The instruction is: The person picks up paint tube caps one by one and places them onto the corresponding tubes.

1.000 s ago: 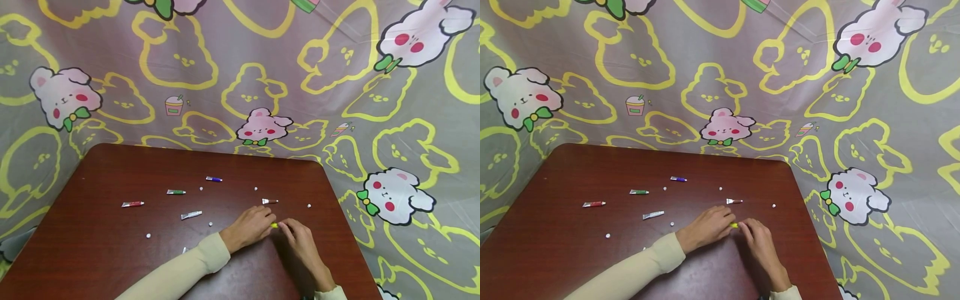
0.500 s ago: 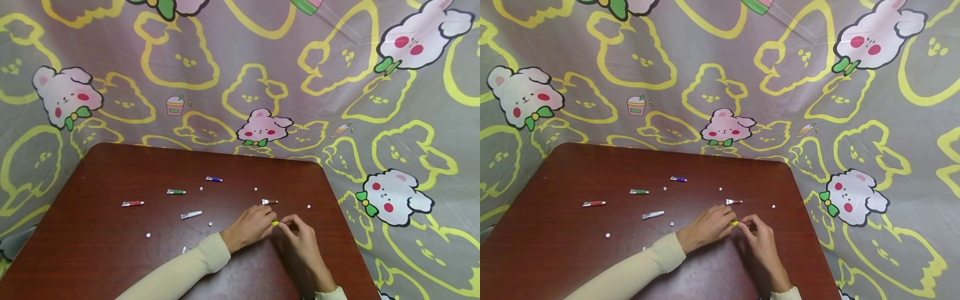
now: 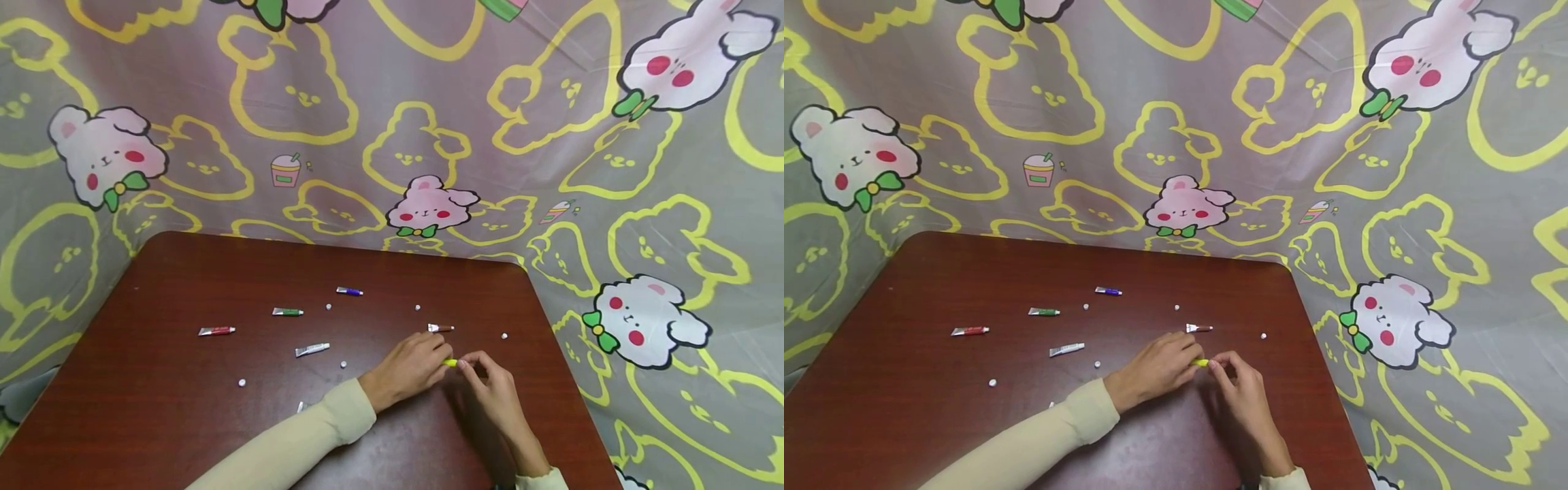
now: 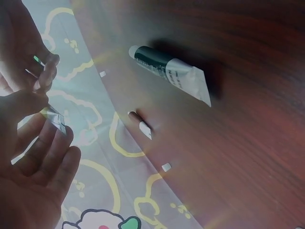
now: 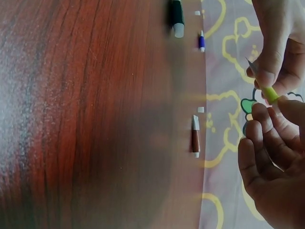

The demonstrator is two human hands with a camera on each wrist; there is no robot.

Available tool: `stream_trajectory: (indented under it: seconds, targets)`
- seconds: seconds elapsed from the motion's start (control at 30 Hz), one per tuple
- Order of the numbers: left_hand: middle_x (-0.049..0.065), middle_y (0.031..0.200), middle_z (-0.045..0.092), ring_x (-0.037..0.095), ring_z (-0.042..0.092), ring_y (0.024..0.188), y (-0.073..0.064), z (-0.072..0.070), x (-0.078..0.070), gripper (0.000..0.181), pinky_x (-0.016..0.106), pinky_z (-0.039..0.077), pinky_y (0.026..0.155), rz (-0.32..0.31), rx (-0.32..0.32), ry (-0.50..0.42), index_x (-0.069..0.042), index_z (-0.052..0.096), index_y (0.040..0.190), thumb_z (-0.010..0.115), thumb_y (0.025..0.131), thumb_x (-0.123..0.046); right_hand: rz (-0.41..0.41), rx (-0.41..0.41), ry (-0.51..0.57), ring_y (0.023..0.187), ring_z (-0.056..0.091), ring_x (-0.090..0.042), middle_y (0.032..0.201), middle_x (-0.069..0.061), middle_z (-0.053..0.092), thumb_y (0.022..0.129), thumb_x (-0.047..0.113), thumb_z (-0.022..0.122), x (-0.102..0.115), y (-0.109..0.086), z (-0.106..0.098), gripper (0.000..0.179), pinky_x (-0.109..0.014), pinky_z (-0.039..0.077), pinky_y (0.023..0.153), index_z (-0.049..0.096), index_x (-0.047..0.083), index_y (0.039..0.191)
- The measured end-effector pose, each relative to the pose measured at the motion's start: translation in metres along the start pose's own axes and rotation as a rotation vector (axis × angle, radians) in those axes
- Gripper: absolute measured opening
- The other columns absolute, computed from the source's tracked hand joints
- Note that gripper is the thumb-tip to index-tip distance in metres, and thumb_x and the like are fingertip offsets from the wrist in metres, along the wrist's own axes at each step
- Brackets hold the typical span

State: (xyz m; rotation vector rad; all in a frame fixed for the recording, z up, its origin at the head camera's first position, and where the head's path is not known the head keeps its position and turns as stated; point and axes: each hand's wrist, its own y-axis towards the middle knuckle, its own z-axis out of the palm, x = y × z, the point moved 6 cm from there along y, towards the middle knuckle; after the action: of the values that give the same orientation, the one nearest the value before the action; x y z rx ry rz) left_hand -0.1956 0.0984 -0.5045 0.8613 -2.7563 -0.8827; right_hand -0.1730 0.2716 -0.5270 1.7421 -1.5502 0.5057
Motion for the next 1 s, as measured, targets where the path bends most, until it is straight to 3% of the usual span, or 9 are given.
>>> stream_trajectory:
  seconds: [0.17,0.33,0.43,0.57,0.63,0.83,1.0]
  targets:
    - [-0.005,0.097,0.067,0.012,0.068,0.094,0.0025,-0.0022,-0.0035,0.01,0.028,0.057,0.086,0.028,-0.032,-0.01,-0.019,0.072,0.101,0.078,0.1,-0.027,-0.009,-0.038,-0.053,0.071,0.057,-0.002,0.077,0.008,0.066,0.106,0.018,0.072,0.0004,0.0001,-0.0024,0.02,-0.022,0.049,0.064,0.071,0.018,0.086]
    - [-0.006,0.095,0.066,0.013,0.067,0.092,0.0036,-0.0027,-0.0061,0.011,0.029,0.056,0.087,0.042,-0.043,-0.012,-0.019,0.072,0.1,0.078,0.1,-0.028,-0.015,-0.07,-0.083,0.061,0.046,-0.002,0.066,0.011,0.05,0.107,0.02,0.07,0.0022,0.0004,-0.0035,0.036,-0.023,0.039,0.058,0.06,0.021,0.073]
    - [-0.005,0.096,0.067,0.013,0.068,0.094,0.0034,-0.0025,-0.0059,0.012,0.029,0.056,0.088,0.038,-0.04,-0.015,-0.019,0.072,0.101,0.08,0.098,-0.027,-0.002,-0.068,-0.044,0.063,0.051,-0.002,0.069,0.009,0.057,0.108,0.02,0.07,0.0023,-0.0003,-0.0034,0.029,-0.022,0.044,0.059,0.066,0.019,0.079]
    - [-0.004,0.098,0.068,0.013,0.069,0.096,0.0028,-0.0017,-0.003,0.013,0.029,0.057,0.088,0.022,-0.032,-0.02,-0.018,0.072,0.102,0.08,0.097,-0.026,0.015,-0.027,0.1,0.076,0.067,-0.006,0.087,0.0,0.075,0.106,0.015,0.072,0.0022,-0.0014,-0.0024,0.005,-0.021,0.056,0.067,0.076,0.014,0.104]
    - [-0.004,0.099,0.068,0.013,0.068,0.095,0.0022,-0.0015,-0.001,0.013,0.03,0.057,0.086,0.011,-0.029,-0.021,-0.018,0.072,0.102,0.08,0.097,-0.026,0.007,0.0,0.148,0.082,0.071,-0.009,0.096,-0.004,0.077,0.104,0.012,0.075,0.003,-0.0017,-0.0021,0.007,-0.022,0.059,0.07,0.077,0.013,0.111]
    - [-0.005,0.098,0.068,0.012,0.066,0.092,0.0008,-0.0008,0.0016,0.013,0.028,0.054,0.079,0.0,-0.028,-0.017,-0.019,0.071,0.101,0.08,0.097,-0.027,-0.05,0.014,0.143,0.09,0.071,-0.005,0.102,-0.003,0.078,0.099,0.007,0.079,0.0068,-0.0025,-0.0021,0.014,-0.019,0.06,0.075,0.077,0.012,0.112]
    - [-0.005,0.097,0.067,0.012,0.066,0.092,0.0014,-0.0014,0.0007,0.011,0.028,0.055,0.081,0.004,-0.037,-0.013,-0.02,0.071,0.101,0.08,0.097,-0.026,-0.03,-0.019,0.106,0.09,0.071,-0.003,0.101,-0.002,0.081,0.1,0.008,0.078,0.0046,-0.0018,-0.0021,0.007,-0.015,0.059,0.074,0.078,0.011,0.106]
